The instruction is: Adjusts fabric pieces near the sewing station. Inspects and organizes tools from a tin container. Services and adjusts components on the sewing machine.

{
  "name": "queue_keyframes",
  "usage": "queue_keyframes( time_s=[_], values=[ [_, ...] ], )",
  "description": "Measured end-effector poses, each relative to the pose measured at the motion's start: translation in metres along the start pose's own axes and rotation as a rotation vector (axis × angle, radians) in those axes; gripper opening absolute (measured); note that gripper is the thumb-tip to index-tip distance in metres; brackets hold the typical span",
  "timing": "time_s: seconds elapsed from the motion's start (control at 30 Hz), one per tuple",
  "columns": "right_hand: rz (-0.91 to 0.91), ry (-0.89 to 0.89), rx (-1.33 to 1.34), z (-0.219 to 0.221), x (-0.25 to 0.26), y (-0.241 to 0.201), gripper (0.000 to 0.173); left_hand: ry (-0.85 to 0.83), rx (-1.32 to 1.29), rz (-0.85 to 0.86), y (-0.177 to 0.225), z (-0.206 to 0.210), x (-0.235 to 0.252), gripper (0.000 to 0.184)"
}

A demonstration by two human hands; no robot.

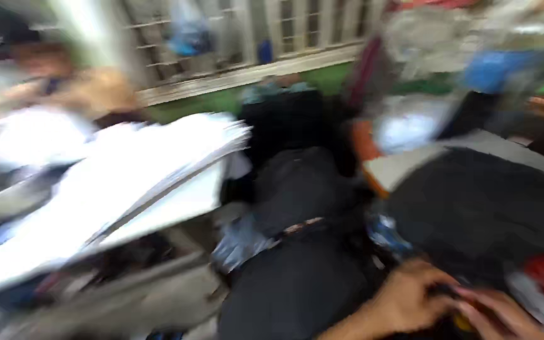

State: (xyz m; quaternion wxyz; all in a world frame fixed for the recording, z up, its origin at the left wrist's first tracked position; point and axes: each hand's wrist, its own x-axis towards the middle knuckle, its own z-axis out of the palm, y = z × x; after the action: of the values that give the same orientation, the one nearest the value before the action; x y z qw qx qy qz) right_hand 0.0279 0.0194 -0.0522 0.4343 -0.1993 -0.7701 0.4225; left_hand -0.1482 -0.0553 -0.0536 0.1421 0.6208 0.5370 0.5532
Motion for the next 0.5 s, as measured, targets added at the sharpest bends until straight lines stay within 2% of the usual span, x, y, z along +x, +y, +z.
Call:
queue_keyframes(
  time_s=[0.1, 0.2, 0.3, 0.4, 0.5],
  values=[
    [-0.018, 0.151, -0.138, -0.009, -0.021, -0.01, 0.019, -0.095, -0.084, -0.011, 0.001, -0.004, 0.029, 0.023],
    [-0.024, 0.25, -0.222, -0.032, -0.056, -0.009, 0.015, -0.158, -0.142, 0.101, 0.003, 0.016, 0.08, 0.023],
    [0.015, 0.348, -0.301, -0.048, -0.091, -0.015, 0.013, -0.223, -0.248, 0.231, 0.03, 0.051, 0.134, 0.023],
    [0.066, 0.461, -0.394, -0.055, -0.121, -0.025, 0.012, -0.291, -0.323, 0.317, 0.061, 0.1, 0.166, 0.022],
    [0.141, 0.574, -0.51, -0.065, -0.144, -0.042, 0.01, -0.327, -0.13, 0.351, 0.087, 0.139, 0.169, 0.027]
  ],
)
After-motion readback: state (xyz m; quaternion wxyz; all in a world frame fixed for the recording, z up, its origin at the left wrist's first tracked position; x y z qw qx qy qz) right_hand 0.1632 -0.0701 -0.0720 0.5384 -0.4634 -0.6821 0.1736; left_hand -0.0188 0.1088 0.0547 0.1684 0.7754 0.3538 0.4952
